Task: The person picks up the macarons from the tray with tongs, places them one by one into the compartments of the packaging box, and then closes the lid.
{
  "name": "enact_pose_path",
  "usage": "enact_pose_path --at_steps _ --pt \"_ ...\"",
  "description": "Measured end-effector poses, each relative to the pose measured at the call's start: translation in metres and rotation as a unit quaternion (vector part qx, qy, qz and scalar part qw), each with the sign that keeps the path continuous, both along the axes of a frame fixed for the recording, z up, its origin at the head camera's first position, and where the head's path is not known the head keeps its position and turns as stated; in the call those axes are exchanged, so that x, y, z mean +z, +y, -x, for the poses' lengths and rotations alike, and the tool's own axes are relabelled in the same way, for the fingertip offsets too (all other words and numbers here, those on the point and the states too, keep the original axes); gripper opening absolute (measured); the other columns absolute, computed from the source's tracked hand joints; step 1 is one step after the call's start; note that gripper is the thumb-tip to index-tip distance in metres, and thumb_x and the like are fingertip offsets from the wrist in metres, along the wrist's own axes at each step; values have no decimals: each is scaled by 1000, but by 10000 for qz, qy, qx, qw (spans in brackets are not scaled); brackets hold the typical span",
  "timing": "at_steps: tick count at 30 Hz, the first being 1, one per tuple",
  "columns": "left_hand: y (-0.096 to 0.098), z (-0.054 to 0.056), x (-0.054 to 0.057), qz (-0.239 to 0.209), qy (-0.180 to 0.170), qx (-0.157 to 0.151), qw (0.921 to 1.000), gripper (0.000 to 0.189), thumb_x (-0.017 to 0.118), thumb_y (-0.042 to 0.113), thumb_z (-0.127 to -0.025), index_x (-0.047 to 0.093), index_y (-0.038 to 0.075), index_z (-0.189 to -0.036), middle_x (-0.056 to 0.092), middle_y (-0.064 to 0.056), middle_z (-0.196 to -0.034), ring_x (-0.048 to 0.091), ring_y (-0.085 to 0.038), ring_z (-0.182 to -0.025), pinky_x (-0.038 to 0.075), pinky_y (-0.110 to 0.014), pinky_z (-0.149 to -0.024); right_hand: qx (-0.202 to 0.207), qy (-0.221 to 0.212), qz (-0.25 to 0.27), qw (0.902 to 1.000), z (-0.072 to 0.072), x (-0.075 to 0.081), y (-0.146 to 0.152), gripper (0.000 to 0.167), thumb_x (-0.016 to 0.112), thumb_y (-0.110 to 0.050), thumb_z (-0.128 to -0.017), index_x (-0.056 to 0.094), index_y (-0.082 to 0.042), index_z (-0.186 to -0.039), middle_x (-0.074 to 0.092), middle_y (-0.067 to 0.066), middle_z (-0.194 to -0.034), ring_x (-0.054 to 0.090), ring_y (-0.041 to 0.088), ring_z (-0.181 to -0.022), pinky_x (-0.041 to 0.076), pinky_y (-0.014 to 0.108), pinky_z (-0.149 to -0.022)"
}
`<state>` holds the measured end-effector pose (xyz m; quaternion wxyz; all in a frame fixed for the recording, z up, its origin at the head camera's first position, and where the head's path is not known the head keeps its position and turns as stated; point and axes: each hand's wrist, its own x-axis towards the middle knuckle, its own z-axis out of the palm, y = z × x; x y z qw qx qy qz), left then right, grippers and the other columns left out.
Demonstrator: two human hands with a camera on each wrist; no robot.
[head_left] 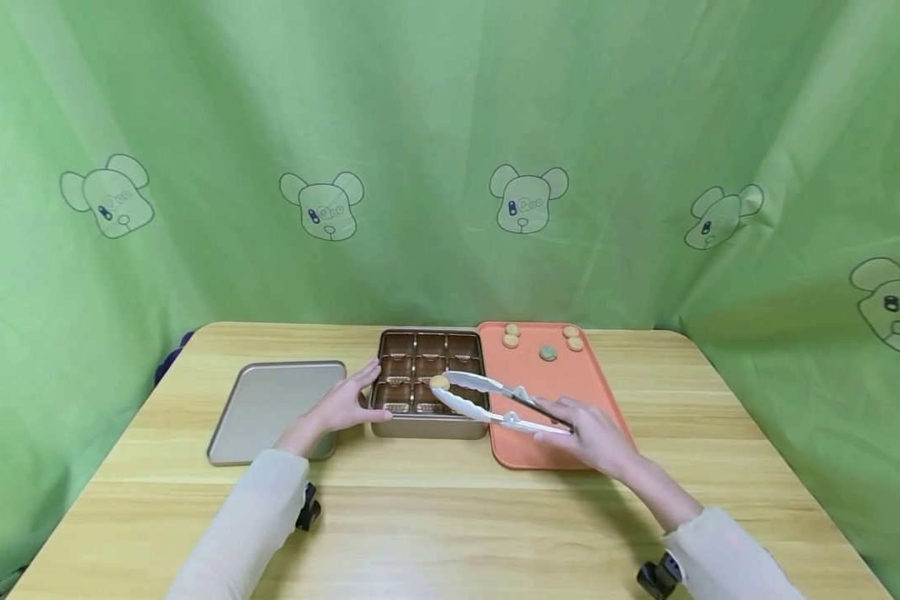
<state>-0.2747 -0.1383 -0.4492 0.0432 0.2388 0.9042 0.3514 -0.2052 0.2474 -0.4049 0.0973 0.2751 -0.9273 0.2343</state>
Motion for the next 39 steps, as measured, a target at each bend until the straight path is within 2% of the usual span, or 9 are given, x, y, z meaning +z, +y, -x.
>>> enact_pose_path --at_steps 17,26,27,30,33,34,35,39 --pt "0 3 -2 -40 58 -3 10000 91 73 36 -74 26 -7 -139 16 -18 -149 20 -39 -133 17 -47 -109 -13 -43 105 9999 4 -3 5 58 71 -32 -78 54 -7 -127 40 -9 -69 32 4 -57 30 18 -48" --pt "-1 3 -4 -10 94 -6 10000 91 73 36 -74 26 -7 -139 16 -18 -149 20 -40 -133 17 -46 -110 -193 -157 137 9996 4 -3 9 59 71 -30 -78 53 -4 -127 42 -6 -70 31 6 -57 30 19 -48" --pt "-1 3 -4 -16 77 3 10000 91 73 36 -74 26 -6 -139 16 -18 -150 28 -40 -130 17 -46 -110 -234 -164 142 9995 4 -3 9 59 71 -31 -78 53 -4 -128 43 -5 -71 32 6 -57 30 19 -48" --pt "-1 3 -3 -17 54 25 10000 92 73 37 -73 26 -6 -139 16 -17 -150 30 -39 -129 17 -45 -110 -404 -110 167 9990 6 -5 13 59 71 -31 -78 53 -3 -127 49 -3 -75 36 8 -60 33 20 -50" --pt "-1 3 -3 -33 57 3 10000 92 73 37 -73 26 -7 -139 16 -18 -149 30 -38 -130 18 -45 -110 -619 8 209 9979 8 -6 16 59 72 -27 -77 53 -1 -126 54 1 -79 40 12 -63 36 23 -53" --pt "-1 4 -3 -11 66 7 10000 92 73 38 -73 26 -6 -139 17 -17 -149 22 -37 -133 17 -45 -110 -687 59 231 9974 8 -7 18 58 72 -25 -77 53 1 -125 56 4 -81 42 13 -65 38 24 -54" --pt "-1 4 -3 -4 72 -3 10000 92 73 38 -73 27 -7 -139 16 -17 -149 21 -37 -133 18 -45 -110 -761 80 255 9967 9 -8 19 58 73 -24 -77 53 2 -125 57 6 -80 43 15 -64 38 26 -54" --pt "-1 3 -2 -9 54 -16 10000 92 73 38 -74 27 -7 -139 16 -18 -149 21 -36 -134 17 -45 -110 -1097 96 312 9934 13 -10 27 56 71 -23 -79 52 5 -125 63 19 -94 54 27 -74 46 39 -62"
